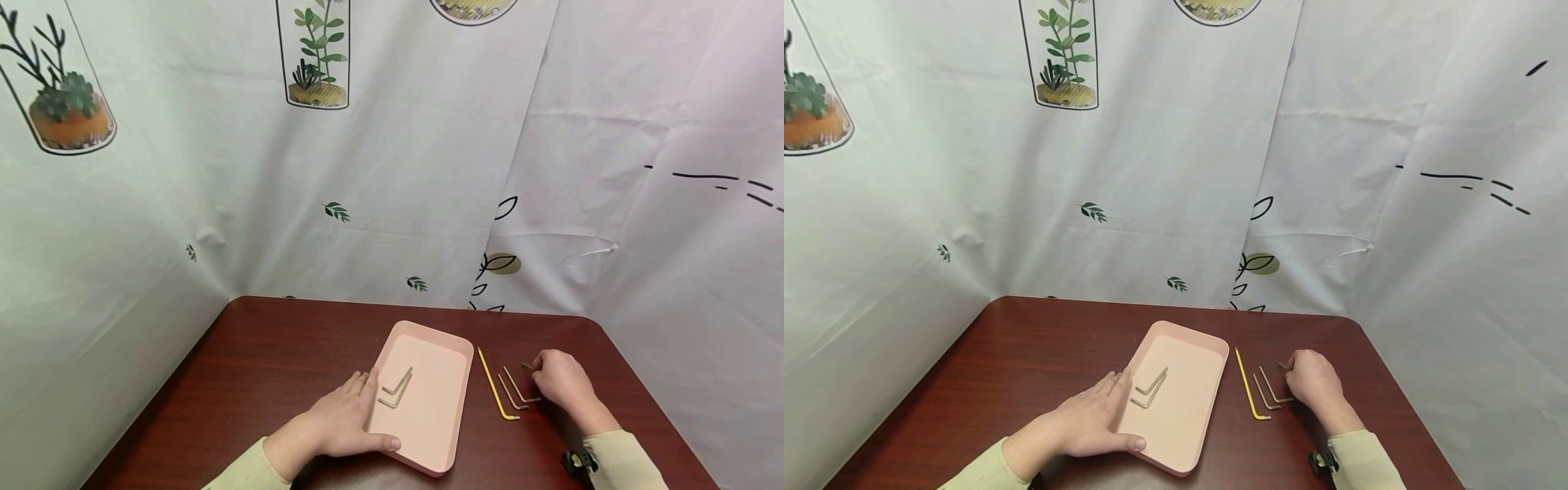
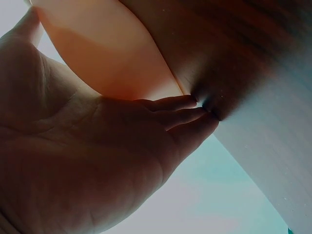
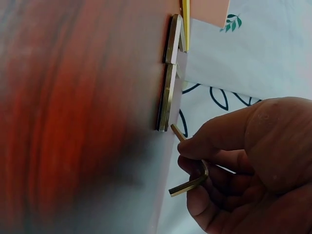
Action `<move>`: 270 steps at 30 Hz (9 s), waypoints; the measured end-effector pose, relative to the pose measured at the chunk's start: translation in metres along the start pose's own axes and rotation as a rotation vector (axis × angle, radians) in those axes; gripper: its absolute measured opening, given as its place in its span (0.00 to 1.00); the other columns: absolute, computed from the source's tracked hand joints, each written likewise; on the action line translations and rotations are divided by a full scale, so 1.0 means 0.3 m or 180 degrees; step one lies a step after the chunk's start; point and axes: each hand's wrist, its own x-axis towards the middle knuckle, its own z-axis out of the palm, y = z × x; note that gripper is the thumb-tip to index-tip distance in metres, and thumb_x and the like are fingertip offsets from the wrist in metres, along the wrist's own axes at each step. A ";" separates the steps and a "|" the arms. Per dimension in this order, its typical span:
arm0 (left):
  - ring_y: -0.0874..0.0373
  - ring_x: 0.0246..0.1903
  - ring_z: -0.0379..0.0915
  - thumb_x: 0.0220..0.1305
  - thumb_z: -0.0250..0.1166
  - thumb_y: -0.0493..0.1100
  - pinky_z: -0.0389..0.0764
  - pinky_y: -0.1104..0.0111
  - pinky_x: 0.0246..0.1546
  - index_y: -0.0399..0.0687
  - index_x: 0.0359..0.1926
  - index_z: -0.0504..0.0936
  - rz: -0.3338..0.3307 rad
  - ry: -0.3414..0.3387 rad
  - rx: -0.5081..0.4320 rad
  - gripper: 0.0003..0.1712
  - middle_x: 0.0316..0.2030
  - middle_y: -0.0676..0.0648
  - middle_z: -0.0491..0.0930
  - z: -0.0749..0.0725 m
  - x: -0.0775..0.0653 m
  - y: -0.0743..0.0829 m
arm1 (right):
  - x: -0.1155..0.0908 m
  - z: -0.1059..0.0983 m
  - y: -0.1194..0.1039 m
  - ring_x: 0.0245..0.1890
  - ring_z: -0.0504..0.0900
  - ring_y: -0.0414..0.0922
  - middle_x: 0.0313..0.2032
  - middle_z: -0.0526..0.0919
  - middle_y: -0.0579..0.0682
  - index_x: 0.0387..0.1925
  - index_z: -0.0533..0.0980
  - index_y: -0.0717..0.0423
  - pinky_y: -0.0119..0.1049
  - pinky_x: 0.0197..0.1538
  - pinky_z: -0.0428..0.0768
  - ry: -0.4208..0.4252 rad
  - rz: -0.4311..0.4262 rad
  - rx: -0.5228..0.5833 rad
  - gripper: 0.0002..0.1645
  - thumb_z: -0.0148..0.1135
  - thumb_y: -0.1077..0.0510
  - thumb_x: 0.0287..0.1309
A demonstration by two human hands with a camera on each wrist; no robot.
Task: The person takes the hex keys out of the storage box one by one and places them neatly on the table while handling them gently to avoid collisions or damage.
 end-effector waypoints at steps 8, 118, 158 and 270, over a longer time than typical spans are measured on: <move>0.30 0.81 0.60 0.61 0.66 0.86 0.68 0.40 0.78 0.25 0.86 0.52 0.0005 0.0010 0.0004 0.80 0.80 0.24 0.63 0.000 0.001 0.000 | -0.004 0.015 -0.010 0.30 0.81 0.49 0.31 0.86 0.51 0.34 0.86 0.62 0.52 0.37 0.84 -0.0044 -0.0033 -0.0019 0.04 0.67 0.69 0.57; 0.29 0.81 0.59 0.60 0.66 0.87 0.69 0.39 0.77 0.26 0.86 0.52 -0.0021 -0.0002 -0.0099 0.81 0.80 0.24 0.63 -0.003 -0.006 0.005 | -0.039 0.113 -0.197 0.49 0.76 0.56 0.49 0.78 0.56 0.60 0.79 0.63 0.56 0.52 0.80 0.0641 -0.1026 0.0006 0.35 0.77 0.54 0.52; 0.30 0.81 0.60 0.60 0.66 0.87 0.70 0.39 0.76 0.28 0.87 0.51 -0.0019 0.0015 -0.0040 0.81 0.79 0.24 0.64 0.000 -0.001 0.005 | -0.048 0.130 -0.310 0.57 0.80 0.55 0.54 0.80 0.53 0.65 0.78 0.60 0.57 0.45 0.83 0.0266 -0.1053 0.0051 0.34 0.72 0.58 0.55; 0.30 0.81 0.60 0.62 0.66 0.86 0.69 0.39 0.77 0.26 0.86 0.52 -0.0002 0.0021 -0.0015 0.79 0.79 0.23 0.64 0.006 -0.005 -0.002 | -0.025 0.274 -0.667 0.40 0.81 0.49 0.41 0.79 0.52 0.56 0.78 0.66 0.50 0.48 0.84 -0.0184 -0.1277 0.0228 0.36 0.79 0.41 0.61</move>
